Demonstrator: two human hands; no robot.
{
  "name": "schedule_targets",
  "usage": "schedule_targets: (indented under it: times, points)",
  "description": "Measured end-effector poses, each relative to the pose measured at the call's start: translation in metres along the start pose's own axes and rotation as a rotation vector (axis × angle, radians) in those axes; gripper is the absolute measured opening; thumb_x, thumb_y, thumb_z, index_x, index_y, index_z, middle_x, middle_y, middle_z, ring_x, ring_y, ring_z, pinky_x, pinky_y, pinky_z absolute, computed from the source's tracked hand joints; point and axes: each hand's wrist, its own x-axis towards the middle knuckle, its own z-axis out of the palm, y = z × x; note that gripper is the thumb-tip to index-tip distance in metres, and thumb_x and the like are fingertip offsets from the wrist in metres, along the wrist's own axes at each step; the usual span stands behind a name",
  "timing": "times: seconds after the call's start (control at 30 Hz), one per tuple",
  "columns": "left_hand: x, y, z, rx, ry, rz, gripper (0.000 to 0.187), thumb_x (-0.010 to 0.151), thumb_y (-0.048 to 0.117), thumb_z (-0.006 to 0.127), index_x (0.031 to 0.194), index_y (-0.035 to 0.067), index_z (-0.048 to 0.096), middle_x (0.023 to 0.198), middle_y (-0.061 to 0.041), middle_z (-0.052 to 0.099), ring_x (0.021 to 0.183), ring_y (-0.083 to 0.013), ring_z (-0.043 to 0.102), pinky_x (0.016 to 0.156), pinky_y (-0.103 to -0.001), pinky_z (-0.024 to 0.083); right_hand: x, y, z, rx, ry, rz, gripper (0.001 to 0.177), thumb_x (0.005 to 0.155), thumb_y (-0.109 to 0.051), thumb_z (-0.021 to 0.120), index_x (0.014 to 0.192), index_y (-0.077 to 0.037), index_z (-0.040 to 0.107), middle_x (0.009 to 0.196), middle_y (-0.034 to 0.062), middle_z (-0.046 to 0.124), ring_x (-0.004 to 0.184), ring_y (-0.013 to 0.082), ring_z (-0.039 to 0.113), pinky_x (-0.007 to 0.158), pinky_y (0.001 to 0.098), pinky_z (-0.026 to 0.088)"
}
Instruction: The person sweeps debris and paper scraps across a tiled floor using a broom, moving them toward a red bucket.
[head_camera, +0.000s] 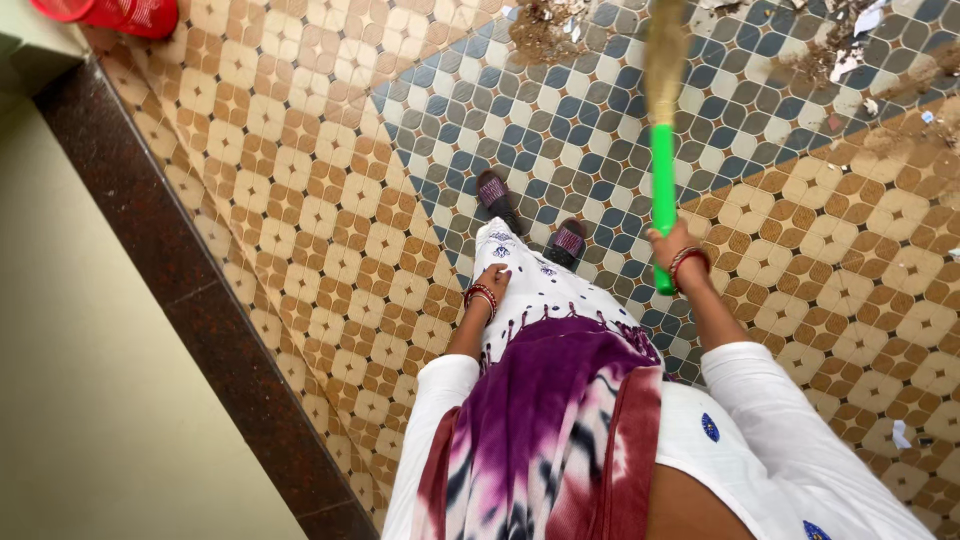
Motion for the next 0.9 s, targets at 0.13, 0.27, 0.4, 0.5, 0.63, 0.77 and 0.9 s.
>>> schedule_targets:
  times: [0.13, 0.27, 0.4, 0.5, 0.63, 0.77, 0.9]
  points:
    - [0.032, 0.019, -0.027, 0.031, -0.061, 0.053, 0.043, 0.098, 0.035, 0.065, 0.132, 0.01, 0.063, 0.111, -0.013, 0.075, 0.098, -0.0243, 0.071, 0.09, -0.037, 0.055, -0.018, -0.057, 0.048, -0.22, -0.279, -0.029, 0.06, 0.102, -0.038, 0.051, 0.147, -0.003, 0.035, 0.112, 0.0339, 0.068, 0.1, 0.0476, 0.072, 0.089, 0.0557, 0.057]
    - [0.064, 0.042, -0.07, 0.245, -0.15, 0.013, 0.045, 0.099, 0.037, 0.066, 0.138, 0.015, 0.059, 0.124, -0.015, 0.069, 0.109, -0.029, 0.065, 0.094, -0.041, 0.049, 0.023, -0.119, 0.099, -0.429, -0.366, -0.226, 0.067, 0.1, -0.041, 0.054, 0.154, -0.009, 0.03, 0.121, 0.0338, 0.065, 0.113, 0.0489, 0.065, 0.098, 0.0551, 0.052]
    - [0.101, 0.063, -0.123, 0.113, -0.19, 0.025, 0.05, 0.097, 0.036, 0.063, 0.14, 0.012, 0.055, 0.123, -0.018, 0.071, 0.108, -0.0312, 0.073, 0.093, -0.042, 0.057, 0.062, -0.161, 0.125, -0.543, -0.396, -0.347, 0.056, 0.098, -0.044, 0.059, 0.138, -0.006, 0.052, 0.129, 0.0314, 0.064, 0.122, 0.0455, 0.063, 0.102, 0.0533, 0.052]
    - [0.128, 0.072, -0.159, 0.17, -0.171, 0.04, 0.048, 0.098, 0.038, 0.062, 0.137, 0.01, 0.06, 0.124, -0.021, 0.073, 0.113, -0.0337, 0.071, 0.098, -0.043, 0.055, 0.059, -0.147, 0.109, -0.27, -0.356, -0.079, 0.062, 0.098, -0.043, 0.057, 0.148, -0.01, 0.044, 0.128, 0.0313, 0.064, 0.121, 0.0458, 0.062, 0.103, 0.0538, 0.049]
    - [0.16, 0.075, -0.198, 0.382, -0.182, -0.021, 0.052, 0.098, 0.041, 0.062, 0.141, 0.012, 0.056, 0.135, -0.02, 0.065, 0.122, -0.0351, 0.065, 0.104, -0.043, 0.05, 0.059, -0.13, 0.078, 0.098, -0.216, 0.267, 0.054, 0.098, -0.044, 0.057, 0.142, -0.013, 0.054, 0.127, 0.0244, 0.066, 0.112, 0.0464, 0.067, 0.096, 0.0553, 0.053]
    - [0.187, 0.088, -0.225, 0.399, -0.22, -0.055, 0.051, 0.099, 0.041, 0.062, 0.14, 0.012, 0.058, 0.137, -0.019, 0.064, 0.125, -0.0349, 0.063, 0.106, -0.042, 0.048, 0.081, -0.134, 0.031, 0.434, -0.034, 0.391, 0.045, 0.101, -0.036, 0.063, 0.124, 0.003, 0.058, 0.094, 0.0243, 0.071, 0.065, 0.0338, 0.072, 0.055, 0.0456, 0.057]
    - [0.202, 0.099, -0.236, 0.308, -0.235, -0.037, 0.052, 0.098, 0.041, 0.061, 0.142, 0.012, 0.056, 0.132, -0.019, 0.07, 0.122, -0.0327, 0.067, 0.104, -0.041, 0.051, 0.096, -0.158, 0.004, 0.597, 0.105, 0.366, 0.044, 0.101, -0.033, 0.064, 0.116, 0.007, 0.062, 0.095, 0.0224, 0.069, 0.069, 0.0329, 0.072, 0.058, 0.0446, 0.059]
